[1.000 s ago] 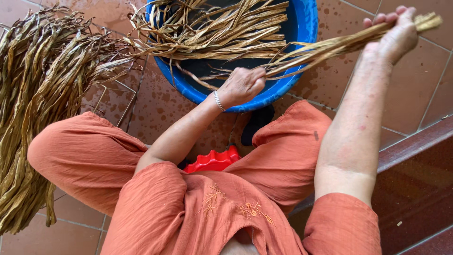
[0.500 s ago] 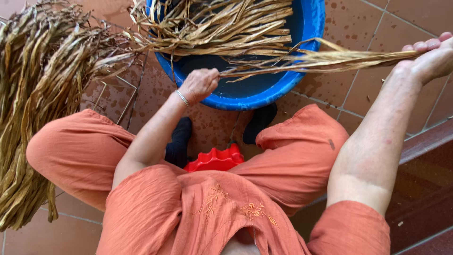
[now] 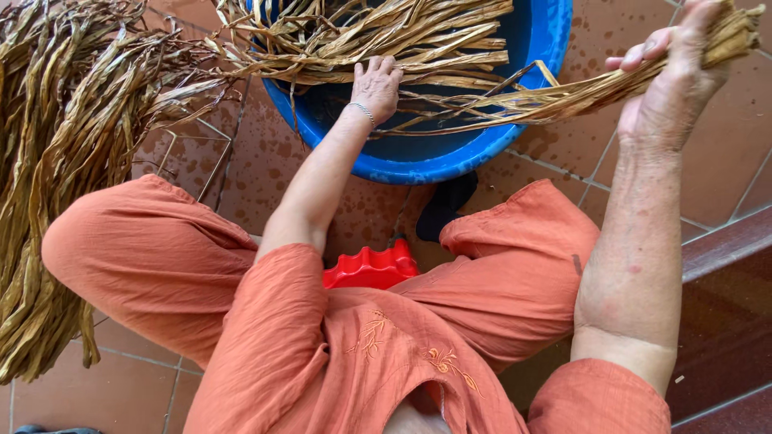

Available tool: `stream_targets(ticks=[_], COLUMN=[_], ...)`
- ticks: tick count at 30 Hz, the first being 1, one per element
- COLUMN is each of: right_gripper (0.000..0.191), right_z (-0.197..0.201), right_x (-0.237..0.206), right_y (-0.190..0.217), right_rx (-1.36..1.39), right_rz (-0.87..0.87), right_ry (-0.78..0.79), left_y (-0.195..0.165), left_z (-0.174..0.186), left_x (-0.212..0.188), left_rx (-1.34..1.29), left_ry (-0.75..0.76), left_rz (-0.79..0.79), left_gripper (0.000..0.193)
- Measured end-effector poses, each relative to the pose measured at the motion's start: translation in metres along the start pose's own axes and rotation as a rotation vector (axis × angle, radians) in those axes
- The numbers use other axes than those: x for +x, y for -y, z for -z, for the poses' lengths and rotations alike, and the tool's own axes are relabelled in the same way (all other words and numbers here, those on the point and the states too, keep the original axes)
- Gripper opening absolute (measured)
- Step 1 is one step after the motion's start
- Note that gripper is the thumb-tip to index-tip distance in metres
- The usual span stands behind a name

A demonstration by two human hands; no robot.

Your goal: The person sits on a small red stool and repeatedly submerges bundles of dried plant strips into a blue basin of water. They lift the bundles, squeeze out water, and place them back into the basin or onto a nearby metal rack. The process continues with multiple bundles being soaked and handled by hand.

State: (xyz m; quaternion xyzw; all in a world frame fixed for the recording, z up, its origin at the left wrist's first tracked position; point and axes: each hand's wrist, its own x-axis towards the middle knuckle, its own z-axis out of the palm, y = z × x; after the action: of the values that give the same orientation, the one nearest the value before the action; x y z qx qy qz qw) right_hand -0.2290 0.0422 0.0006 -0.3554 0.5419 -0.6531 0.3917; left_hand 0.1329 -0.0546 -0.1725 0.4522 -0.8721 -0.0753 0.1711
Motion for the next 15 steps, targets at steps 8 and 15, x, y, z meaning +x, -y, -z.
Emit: stream_targets(ticks=[8,15], right_gripper=[0.013,0.016], right_z=[-0.018,-0.054], right_x=[0.005,-0.002], right_y=[-0.008,-0.014], right_rx=[-0.054,-0.29], right_rz=[-0.187,-0.339], right_ry=[0.053,0.03], left_y=[-0.011,-0.029], left_z=[-0.001,0.034], left_x=[0.01,0.013], left_rx=[0.007,-0.7], left_ry=[0.104,-0.132], left_rz=[0.183,0.27], left_gripper=[0.014,0.011])
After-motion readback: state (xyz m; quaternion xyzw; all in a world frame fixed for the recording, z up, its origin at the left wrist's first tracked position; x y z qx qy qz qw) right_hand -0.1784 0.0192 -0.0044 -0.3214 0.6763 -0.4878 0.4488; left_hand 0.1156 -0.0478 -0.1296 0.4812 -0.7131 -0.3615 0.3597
